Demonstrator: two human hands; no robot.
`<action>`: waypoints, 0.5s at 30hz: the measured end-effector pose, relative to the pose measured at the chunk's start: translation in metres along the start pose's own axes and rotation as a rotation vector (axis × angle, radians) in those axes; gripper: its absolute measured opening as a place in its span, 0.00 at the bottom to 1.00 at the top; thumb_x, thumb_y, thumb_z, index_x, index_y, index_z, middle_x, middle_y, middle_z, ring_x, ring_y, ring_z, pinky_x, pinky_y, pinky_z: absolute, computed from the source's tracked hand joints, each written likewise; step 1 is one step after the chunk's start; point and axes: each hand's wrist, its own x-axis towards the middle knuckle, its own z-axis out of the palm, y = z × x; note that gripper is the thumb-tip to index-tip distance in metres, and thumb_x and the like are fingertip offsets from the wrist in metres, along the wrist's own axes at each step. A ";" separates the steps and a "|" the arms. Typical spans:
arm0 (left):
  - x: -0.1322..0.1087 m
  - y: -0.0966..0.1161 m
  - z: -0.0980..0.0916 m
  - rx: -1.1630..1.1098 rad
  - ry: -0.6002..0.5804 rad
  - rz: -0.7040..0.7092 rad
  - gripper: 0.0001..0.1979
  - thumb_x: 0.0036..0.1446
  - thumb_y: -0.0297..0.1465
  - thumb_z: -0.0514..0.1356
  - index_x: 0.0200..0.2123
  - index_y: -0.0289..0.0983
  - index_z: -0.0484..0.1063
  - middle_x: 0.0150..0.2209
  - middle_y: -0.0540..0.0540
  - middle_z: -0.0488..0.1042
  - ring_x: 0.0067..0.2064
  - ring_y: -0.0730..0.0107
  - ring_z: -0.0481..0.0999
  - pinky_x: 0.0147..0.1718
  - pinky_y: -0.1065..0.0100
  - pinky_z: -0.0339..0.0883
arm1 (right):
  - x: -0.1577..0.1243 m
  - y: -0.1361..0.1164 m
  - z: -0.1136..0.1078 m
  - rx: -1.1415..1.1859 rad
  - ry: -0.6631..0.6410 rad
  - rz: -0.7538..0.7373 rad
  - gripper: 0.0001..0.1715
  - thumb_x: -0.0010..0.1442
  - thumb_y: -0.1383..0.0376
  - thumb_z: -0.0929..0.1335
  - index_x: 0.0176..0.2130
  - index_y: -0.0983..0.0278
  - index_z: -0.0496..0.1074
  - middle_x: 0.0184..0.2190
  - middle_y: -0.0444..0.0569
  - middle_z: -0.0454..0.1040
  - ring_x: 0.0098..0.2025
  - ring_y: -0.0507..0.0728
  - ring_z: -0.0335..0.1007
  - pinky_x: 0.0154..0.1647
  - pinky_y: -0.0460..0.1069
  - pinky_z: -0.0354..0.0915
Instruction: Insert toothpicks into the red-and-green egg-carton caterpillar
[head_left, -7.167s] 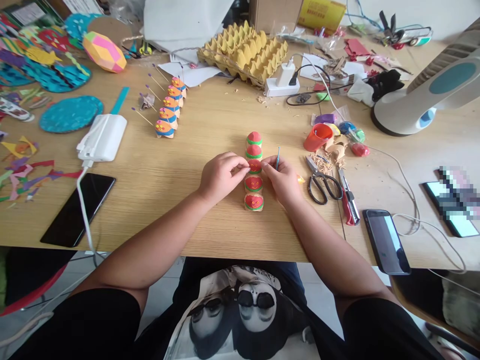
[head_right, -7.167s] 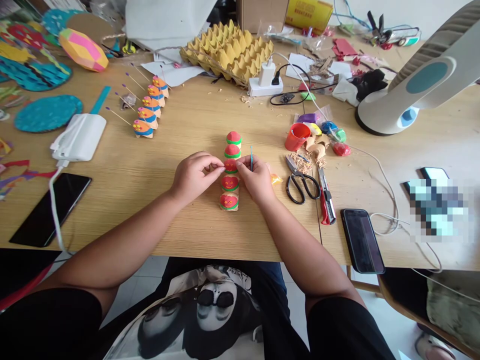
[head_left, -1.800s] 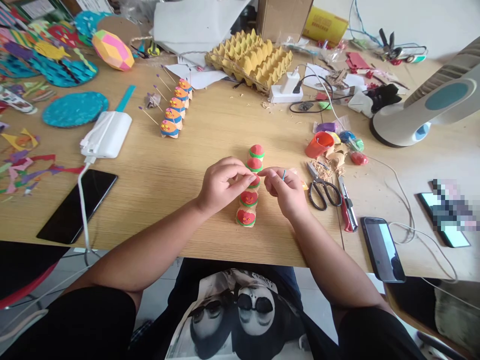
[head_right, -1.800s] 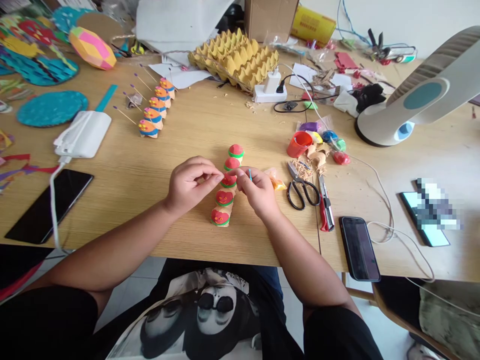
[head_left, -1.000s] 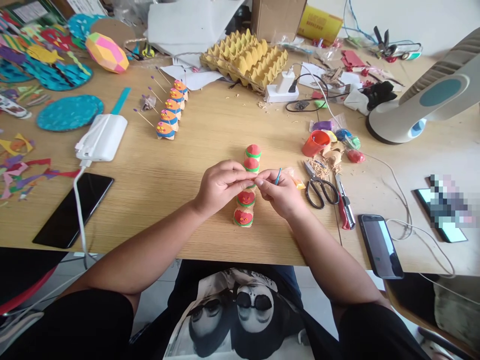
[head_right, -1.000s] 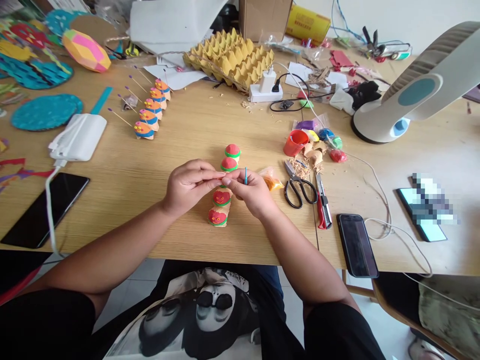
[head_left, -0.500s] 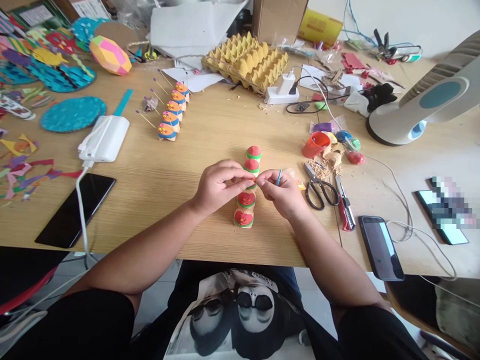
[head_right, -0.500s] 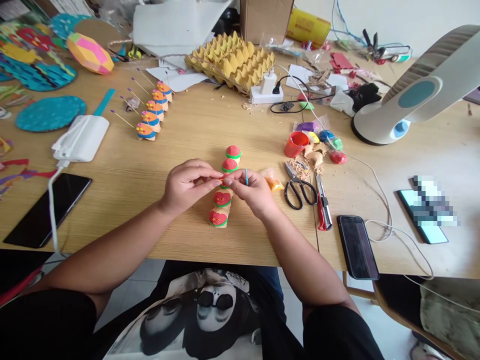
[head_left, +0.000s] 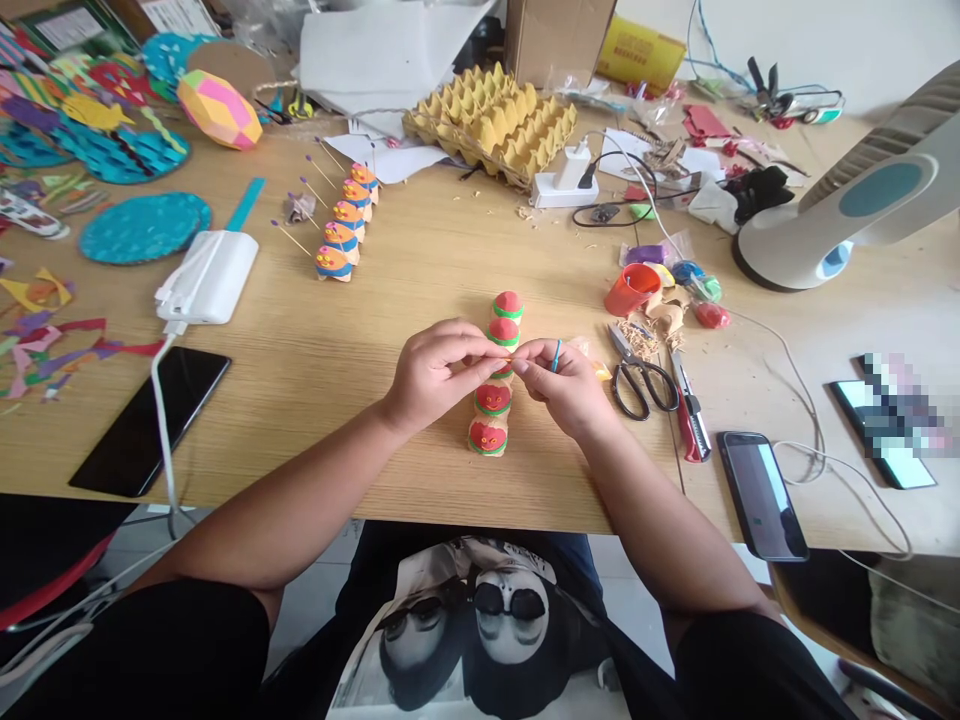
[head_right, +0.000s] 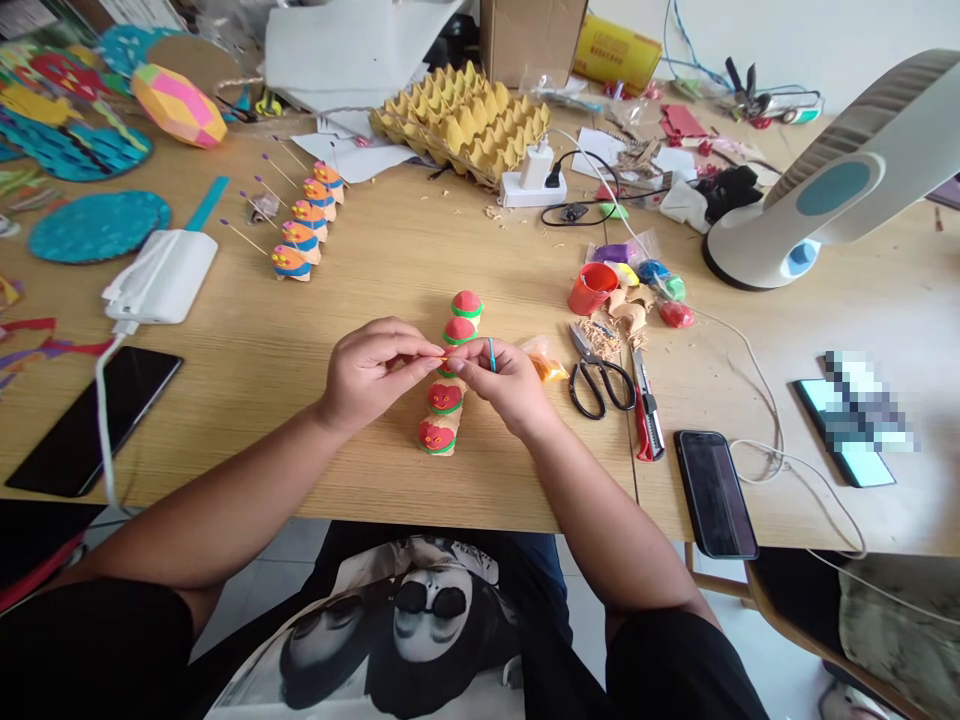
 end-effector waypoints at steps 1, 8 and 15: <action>0.000 0.000 -0.001 -0.017 -0.003 -0.003 0.05 0.63 0.33 0.67 0.40 0.39 0.83 0.34 0.48 0.80 0.30 0.77 0.73 0.28 0.74 0.67 | 0.000 0.000 0.000 -0.003 -0.003 0.000 0.23 0.49 0.49 0.80 0.33 0.63 0.76 0.23 0.40 0.67 0.23 0.47 0.51 0.22 0.45 0.49; 0.002 -0.008 -0.005 -0.146 -0.048 -0.090 0.06 0.63 0.34 0.67 0.40 0.41 0.84 0.35 0.48 0.80 0.33 0.75 0.75 0.29 0.73 0.67 | -0.001 -0.002 -0.003 -0.015 -0.043 -0.003 0.22 0.52 0.50 0.79 0.33 0.64 0.75 0.21 0.38 0.62 0.23 0.47 0.49 0.22 0.45 0.46; 0.000 -0.008 -0.003 -0.162 -0.123 -0.089 0.06 0.60 0.34 0.70 0.40 0.40 0.83 0.34 0.48 0.79 0.30 0.77 0.73 0.27 0.74 0.66 | -0.002 -0.003 -0.002 0.022 -0.073 0.065 0.22 0.52 0.50 0.79 0.33 0.64 0.74 0.19 0.36 0.60 0.21 0.46 0.47 0.22 0.46 0.43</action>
